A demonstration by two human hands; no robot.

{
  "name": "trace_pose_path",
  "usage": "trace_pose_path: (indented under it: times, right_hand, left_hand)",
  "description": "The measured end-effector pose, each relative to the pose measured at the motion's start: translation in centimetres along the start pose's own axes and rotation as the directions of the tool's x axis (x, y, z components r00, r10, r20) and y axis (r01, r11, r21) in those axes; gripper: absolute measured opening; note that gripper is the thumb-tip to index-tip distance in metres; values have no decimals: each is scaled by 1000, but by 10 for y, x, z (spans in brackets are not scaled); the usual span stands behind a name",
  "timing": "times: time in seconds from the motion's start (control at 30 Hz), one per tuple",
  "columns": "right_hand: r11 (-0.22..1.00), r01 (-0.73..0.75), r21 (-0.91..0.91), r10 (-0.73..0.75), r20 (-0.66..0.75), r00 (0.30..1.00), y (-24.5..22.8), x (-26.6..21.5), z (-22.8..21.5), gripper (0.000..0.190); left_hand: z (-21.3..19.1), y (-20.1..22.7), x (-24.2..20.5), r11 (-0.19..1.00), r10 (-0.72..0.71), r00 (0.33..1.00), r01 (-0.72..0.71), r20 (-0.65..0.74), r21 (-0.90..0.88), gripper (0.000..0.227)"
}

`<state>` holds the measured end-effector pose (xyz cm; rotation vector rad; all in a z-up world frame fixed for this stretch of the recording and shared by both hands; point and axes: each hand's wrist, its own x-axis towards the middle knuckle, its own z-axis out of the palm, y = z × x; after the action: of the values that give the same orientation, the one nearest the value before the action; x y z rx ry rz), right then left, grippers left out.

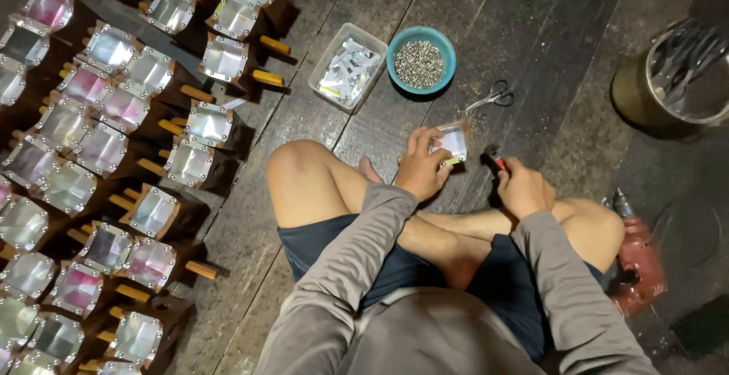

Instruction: The person attaches small metal plates to wooden components by inserting small screws and using a hammer or a power drill.

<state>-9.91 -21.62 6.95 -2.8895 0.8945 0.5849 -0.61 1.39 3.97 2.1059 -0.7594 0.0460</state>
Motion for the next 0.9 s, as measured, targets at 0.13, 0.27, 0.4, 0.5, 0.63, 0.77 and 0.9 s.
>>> trace_pose_path:
  times: [0.13,0.27,0.4,0.5,0.63,0.77,0.9]
  right_hand:
    - [992,81,-100,-78,41,996,-5,8,-8,43]
    - [972,129,-194,-107,124,987,-3,23,-10,56]
    - [955,236,-177,-255,-94,962,-43,46,-64,42]
    - [886,459,-68,-451,-360,816,-114,78,-99,33]
    - [757,647,-92,-619,-417,665,-233,140,-78,32]
    - [682,698,-218,-731,-206,650,-328,146,-53,25]
    - [726,641,-249,-677,-93,730,-351,173,-8,13]
  left_hand:
    - [-4,6,6,994,-7,1000,5,14,110,43]
    - [-6,13,10,984,-53,999,51,10,171,52]
    - [-6,8,10,980,-198,980,198,31,20,38]
    - [-45,29,23,961,-258,945,272,199,-46,63]
    - [-14,3,27,950,-289,904,312,314,-24,72]
    - [19,-39,28,911,-388,850,413,356,5,64]
    - [4,-47,33,882,-449,842,471,299,-2,54]
